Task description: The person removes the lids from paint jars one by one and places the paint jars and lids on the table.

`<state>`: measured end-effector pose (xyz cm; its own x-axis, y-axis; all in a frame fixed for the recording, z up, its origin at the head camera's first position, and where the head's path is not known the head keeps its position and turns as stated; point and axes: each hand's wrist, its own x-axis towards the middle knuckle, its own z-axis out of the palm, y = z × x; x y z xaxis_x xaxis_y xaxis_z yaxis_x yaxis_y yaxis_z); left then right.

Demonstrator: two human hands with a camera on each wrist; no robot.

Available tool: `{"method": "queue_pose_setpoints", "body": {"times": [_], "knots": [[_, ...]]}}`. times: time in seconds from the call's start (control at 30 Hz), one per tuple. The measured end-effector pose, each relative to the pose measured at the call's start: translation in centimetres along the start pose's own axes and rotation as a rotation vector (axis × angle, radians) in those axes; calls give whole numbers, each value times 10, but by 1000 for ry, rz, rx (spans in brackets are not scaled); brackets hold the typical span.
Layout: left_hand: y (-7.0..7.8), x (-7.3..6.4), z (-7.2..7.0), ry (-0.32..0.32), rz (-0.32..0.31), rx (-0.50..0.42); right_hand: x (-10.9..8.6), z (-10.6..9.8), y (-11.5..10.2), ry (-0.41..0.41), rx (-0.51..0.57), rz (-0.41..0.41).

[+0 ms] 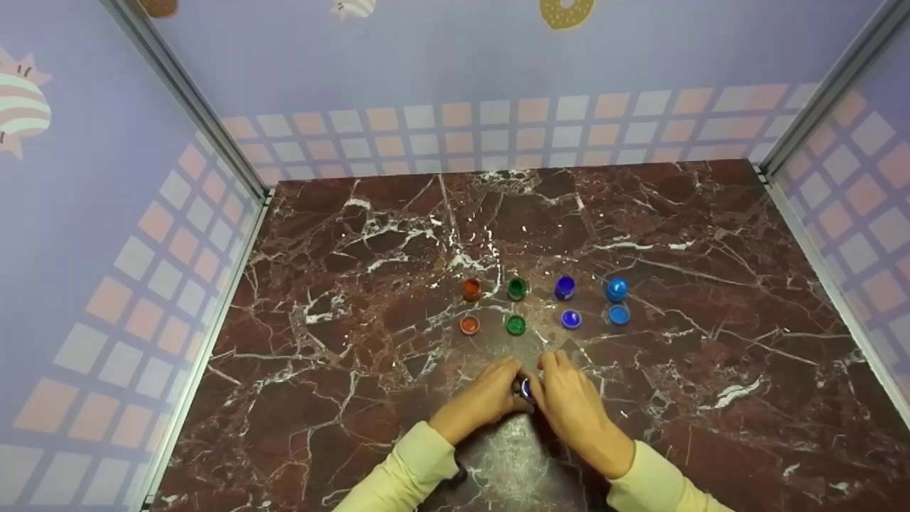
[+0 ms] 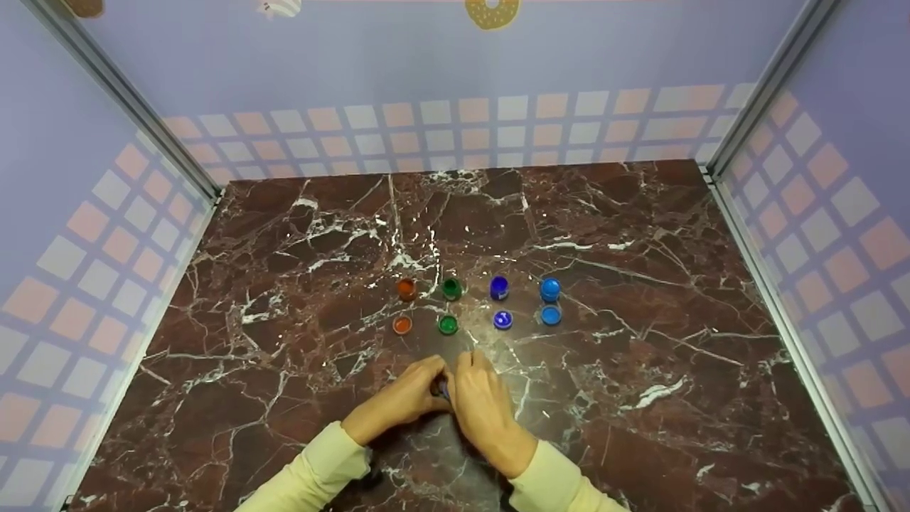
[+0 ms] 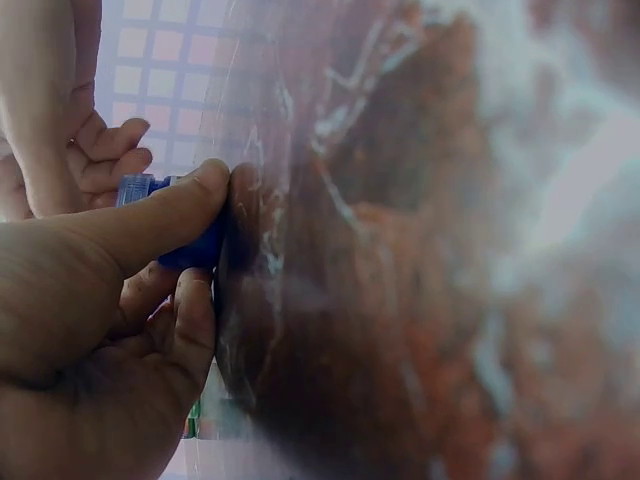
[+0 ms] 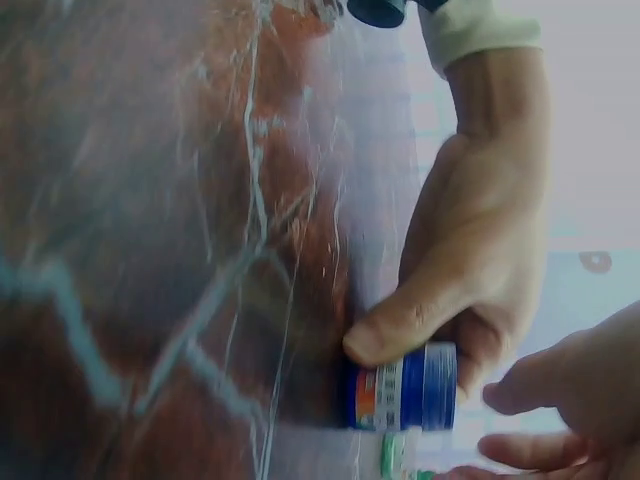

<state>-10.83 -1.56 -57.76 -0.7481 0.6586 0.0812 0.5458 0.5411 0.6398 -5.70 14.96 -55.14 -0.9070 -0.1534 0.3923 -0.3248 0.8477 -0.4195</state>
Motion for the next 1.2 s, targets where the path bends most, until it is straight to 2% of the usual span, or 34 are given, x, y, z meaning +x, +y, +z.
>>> {"method": "queue_pose_setpoints", "body": {"times": [0.3, 0.5, 0.83, 1.03, 1.1, 1.2], "knots": [[0, 0, 2, 4, 14, 39, -6, 5, -12, -123, -85, 6], [0, 0, 3, 1, -6, 21, -5, 3, -12, -124, -60, -14], [1, -1, 3, 10, 12, 49, -2, -3, -7, -152, 4, -141], [2, -1, 0, 16, 12, 26, 0, -7, 4, -167, 137, -243], [2, -1, 1, 19, 6, 13, 0, -8, 8, -185, 207, -235], [5, -2, 1, 11, -18, 10, -1, -10, 12, -210, 304, -174]]}}
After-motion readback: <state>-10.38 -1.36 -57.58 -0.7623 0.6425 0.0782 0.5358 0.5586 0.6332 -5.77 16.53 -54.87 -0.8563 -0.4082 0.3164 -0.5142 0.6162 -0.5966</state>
